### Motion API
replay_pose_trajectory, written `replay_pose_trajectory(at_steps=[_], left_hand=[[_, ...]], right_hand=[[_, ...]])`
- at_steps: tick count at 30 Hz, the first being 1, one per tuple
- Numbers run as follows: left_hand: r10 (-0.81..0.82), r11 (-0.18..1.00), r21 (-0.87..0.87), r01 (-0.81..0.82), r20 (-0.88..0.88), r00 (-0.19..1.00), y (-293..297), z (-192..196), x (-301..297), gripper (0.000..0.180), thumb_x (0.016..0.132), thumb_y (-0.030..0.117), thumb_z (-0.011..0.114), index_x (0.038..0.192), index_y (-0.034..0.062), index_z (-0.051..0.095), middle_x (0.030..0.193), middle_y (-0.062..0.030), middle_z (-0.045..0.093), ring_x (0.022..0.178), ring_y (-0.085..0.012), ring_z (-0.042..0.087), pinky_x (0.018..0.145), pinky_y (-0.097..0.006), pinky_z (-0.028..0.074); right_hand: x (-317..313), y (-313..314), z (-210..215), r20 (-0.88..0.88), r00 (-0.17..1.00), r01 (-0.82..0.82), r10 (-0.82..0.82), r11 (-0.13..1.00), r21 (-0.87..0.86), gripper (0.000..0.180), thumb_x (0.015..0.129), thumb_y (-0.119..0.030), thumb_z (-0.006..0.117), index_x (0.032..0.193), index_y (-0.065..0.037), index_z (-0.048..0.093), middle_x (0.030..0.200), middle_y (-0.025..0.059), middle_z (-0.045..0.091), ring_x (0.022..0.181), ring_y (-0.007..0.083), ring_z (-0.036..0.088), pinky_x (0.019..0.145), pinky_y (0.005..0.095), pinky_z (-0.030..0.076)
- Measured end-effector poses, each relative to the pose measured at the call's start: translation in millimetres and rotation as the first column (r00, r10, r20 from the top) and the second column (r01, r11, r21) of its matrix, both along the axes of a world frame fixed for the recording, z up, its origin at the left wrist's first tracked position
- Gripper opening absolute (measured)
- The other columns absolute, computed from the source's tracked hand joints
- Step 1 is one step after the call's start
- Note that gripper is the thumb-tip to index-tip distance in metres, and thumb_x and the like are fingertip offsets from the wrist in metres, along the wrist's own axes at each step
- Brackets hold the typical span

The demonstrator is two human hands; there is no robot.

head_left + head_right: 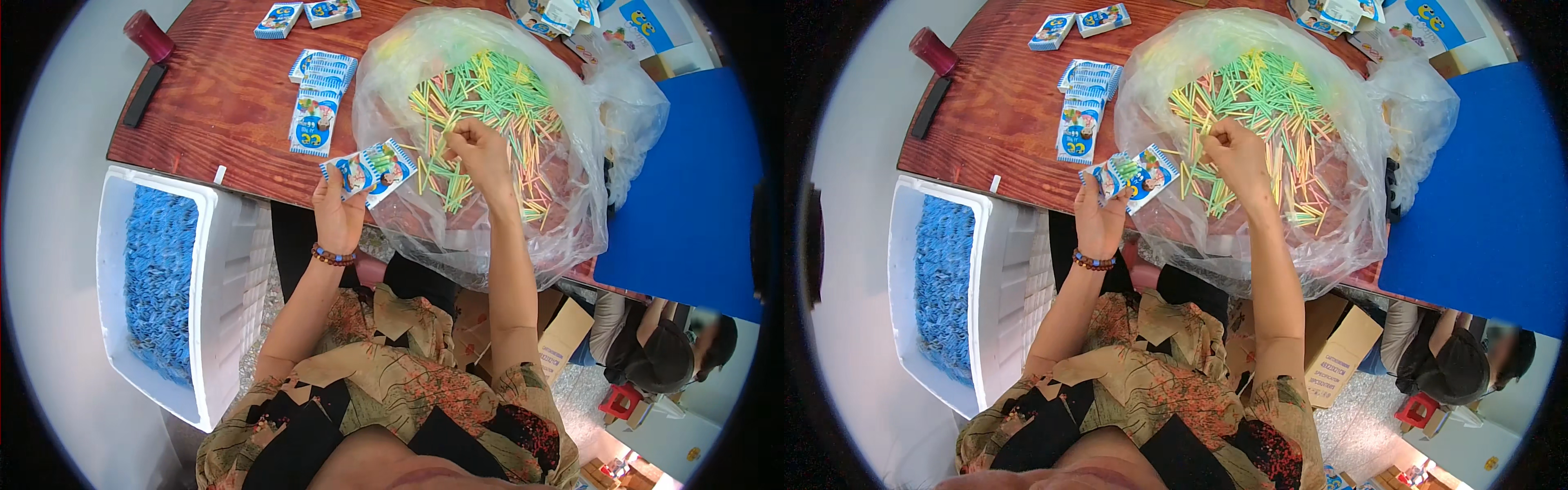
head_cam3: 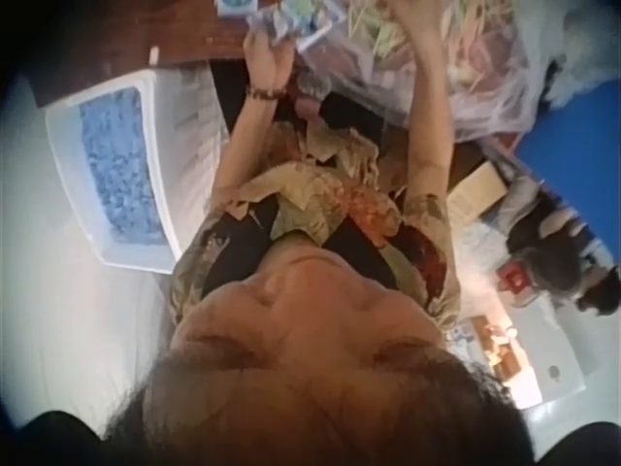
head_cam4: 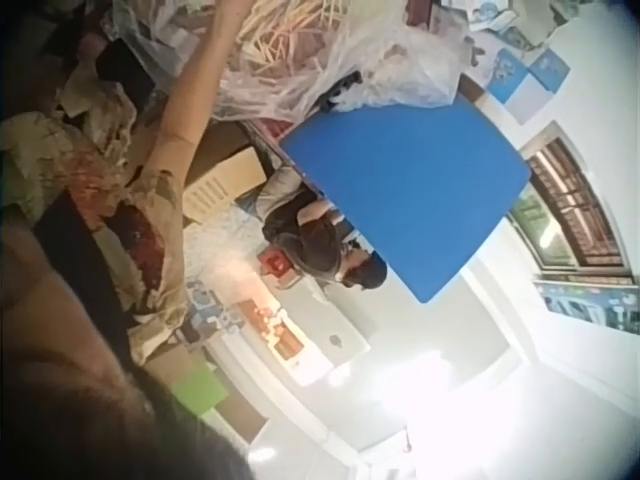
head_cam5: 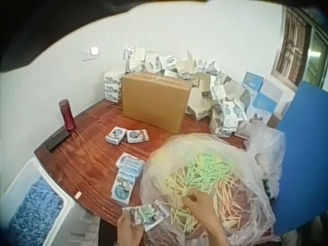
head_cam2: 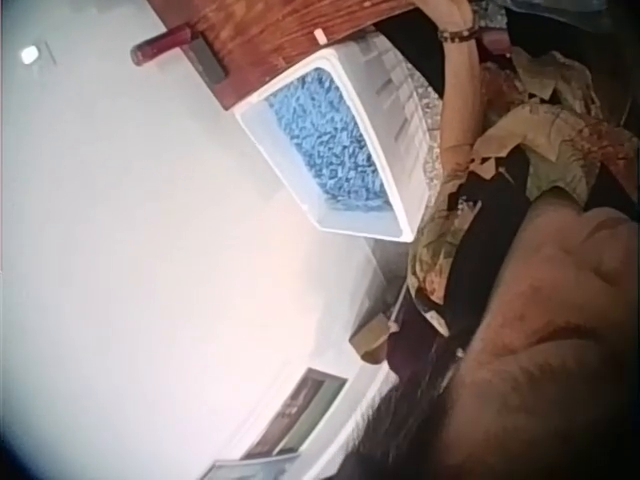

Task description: Manually packaging small colored plastic sticks into branded blue packets and sorting them into a bin.

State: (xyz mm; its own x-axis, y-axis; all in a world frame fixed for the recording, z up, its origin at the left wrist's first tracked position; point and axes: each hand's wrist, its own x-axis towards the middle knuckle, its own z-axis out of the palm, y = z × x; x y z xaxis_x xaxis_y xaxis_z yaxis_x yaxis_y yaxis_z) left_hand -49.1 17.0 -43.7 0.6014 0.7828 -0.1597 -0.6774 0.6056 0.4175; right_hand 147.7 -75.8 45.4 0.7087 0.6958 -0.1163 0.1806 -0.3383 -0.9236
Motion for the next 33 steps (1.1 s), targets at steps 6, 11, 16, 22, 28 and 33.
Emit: replay_pose_trajectory(at_steps=[6,11,16,22,28,33], left_hand=[[-0.022,0.999,0.023,0.021,0.007,1.0,1,2,-1,0.025,0.097,0.025,0.051,0.105,0.0022,0.058,0.106,-0.009,0.065,0.098,-0.019,0.062,0.086,-0.038,0.052],[-0.011,1.0,0.022,0.011,-0.002,1.0,1,2,0,0.025,0.097,0.025,0.051,0.105,0.0023,0.058,0.106,-0.009,0.065,0.097,-0.0189,0.063,0.087,-0.039,0.051],[-0.026,0.999,0.027,0.027,-0.021,0.999,0,4,0,0.026,0.097,0.026,0.052,0.106,0.0023,0.058,0.108,-0.0087,0.064,0.097,-0.0187,0.063,0.087,-0.037,0.051],[-0.017,1.0,-0.015,0.018,0.015,1.0,5,11,-4,0.031,0.097,0.028,0.051,0.112,0.0018,0.056,0.109,-0.0084,0.064,0.098,-0.0188,0.062,0.086,-0.035,0.051],[-0.019,0.999,-0.034,0.021,0.065,0.998,3,25,4,0.03,0.097,0.027,0.051,0.115,0.0044,0.055,0.114,-0.0063,0.062,0.103,-0.0172,0.059,0.088,-0.037,0.049],[-0.035,0.999,0.024,0.032,0.144,0.989,13,28,-12,0.025,0.097,0.024,0.052,0.115,0.0076,0.056,0.115,-0.0043,0.061,0.104,-0.0161,0.058,0.09,-0.038,0.048]], right_hand=[[-9,-3,-7,0.082,0.997,-0.005,-0.001,0.997,0.078,0.011,0.085,-0.013,0.063,0.081,-0.004,0.059,0.069,-0.0001,0.062,0.062,0.0057,0.06,0.052,0.0196,0.041],[-63,8,14,-0.21,0.973,0.042,0.093,0.827,0.561,0.006,0.084,-0.006,0.065,0.087,-0.003,0.061,0.078,0.0005,0.063,0.073,0.0069,0.059,0.068,0.0207,0.045],[-91,19,6,-0.016,0.997,-0.052,0.069,0.864,0.5,0.006,0.085,-0.003,0.062,0.091,-0.001,0.063,0.093,0.0005,0.062,0.085,0.0079,0.056,0.076,0.0236,0.045],[-90,26,4,0.371,0.915,-0.293,0.158,0.893,0.341,0.013,0.086,-0.008,0.063,0.096,-0.001,0.062,0.111,0.0053,0.059,0.092,0.0125,0.056,0.078,0.0235,0.045],[-98,34,2,0.113,0.978,-0.19,0.177,0.975,0.115,0.018,0.087,-0.007,0.062,0.104,0.0,0.064,0.1,0.004,0.065,0.087,0.01,0.058,0.072,0.0222,0.046],[-93,41,16,0.005,0.95,-0.291,0.312,0.881,0.373,0.014,0.086,0.0,0.06,0.097,0.002,0.067,0.094,0.0055,0.067,0.085,0.01,0.059,0.071,0.0223,0.046]])
